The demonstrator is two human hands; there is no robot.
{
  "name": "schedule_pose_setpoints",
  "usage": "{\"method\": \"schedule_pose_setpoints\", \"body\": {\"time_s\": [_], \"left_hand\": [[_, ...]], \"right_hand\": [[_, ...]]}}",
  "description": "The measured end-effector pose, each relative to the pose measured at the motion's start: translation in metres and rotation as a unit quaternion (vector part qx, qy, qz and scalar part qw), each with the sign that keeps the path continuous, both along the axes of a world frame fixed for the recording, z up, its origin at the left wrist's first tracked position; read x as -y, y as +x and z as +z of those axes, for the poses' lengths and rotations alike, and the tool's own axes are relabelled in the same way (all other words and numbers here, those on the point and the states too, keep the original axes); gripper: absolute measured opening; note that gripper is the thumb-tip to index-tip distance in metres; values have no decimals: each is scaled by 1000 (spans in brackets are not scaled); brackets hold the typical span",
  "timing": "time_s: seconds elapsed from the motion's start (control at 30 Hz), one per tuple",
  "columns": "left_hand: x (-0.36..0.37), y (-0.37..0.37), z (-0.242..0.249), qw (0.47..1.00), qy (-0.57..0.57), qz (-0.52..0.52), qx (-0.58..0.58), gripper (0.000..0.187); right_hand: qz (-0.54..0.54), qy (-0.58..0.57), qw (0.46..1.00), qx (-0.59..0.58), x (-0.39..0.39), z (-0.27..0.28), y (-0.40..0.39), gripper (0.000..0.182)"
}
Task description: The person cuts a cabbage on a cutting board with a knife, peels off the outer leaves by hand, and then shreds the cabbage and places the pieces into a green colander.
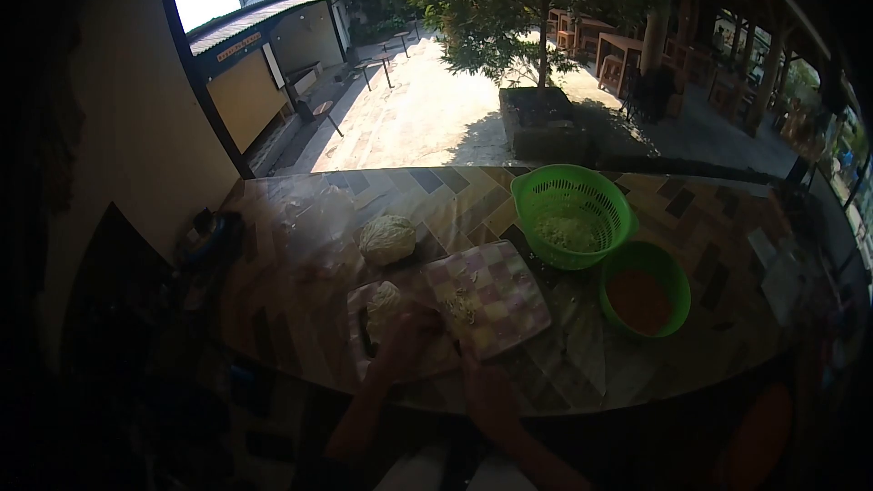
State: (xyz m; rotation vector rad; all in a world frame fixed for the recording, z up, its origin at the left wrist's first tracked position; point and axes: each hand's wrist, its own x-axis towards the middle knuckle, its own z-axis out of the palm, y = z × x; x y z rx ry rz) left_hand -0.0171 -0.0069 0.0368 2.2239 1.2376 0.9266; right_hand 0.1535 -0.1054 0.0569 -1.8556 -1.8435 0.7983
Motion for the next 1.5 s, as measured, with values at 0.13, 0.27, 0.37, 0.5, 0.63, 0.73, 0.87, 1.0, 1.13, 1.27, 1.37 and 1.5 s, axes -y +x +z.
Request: {"method": "schedule_pose_setpoints", "body": {"time_s": [0.13, 0.27, 0.37, 0.5, 0.63, 0.73, 0.87, 1.0, 1.13, 1.27, 1.37, 1.5], "left_hand": [[-3, -2, -19, 999, -8, 11, 42, 20], [1, -2, -10, 998, -32, 10, 46, 21], [1, 0, -18, 997, -46, 19, 67, 21], [4, 0, -4, 998, -43, 21, 50, 20], [2, -1, -7, 999, -21, 14, 39, 20], [-1, -2, -11, 998, -32, 16, 48, 19], [0, -4, -17, 998, -20, 16, 59, 18], [6, 2, -10, 996, -32, 32, 77, 19], [6, 0, -10, 997, -17, 24, 66, 20], [5, 0, -10, 998, -10, 27, 60, 20], [4, 0, -15, 998, 4, 23, 55, 19], [4, -2, -16, 998, 8, 33, 61, 17]], "right_hand": [[-20, 94, 995, -23, -16, -19, -8, 43], [-4, 116, 985, -127, -20, -18, 9, 46], [-2, 121, 983, -137, -9, -22, 11, 45], [1, 77, 990, -117, -4, -17, 8, 47], [-2, 24, 997, -69, -8, -6, 3, 47], [-17, 15, 999, -41, -13, 0, -5, 46], [-19, 126, 989, -80, -19, -24, -7, 43], [14, 121, 986, -110, -13, -33, 7, 42], [16, 84, 993, -86, -9, -26, 7, 45], [5, 8, 1000, -1, -9, -1, -2, 50], [16, 131, 990, 55, -15, -36, -5, 49], [-5, 87, 990, -110, -20, -16, -2, 47]]}}
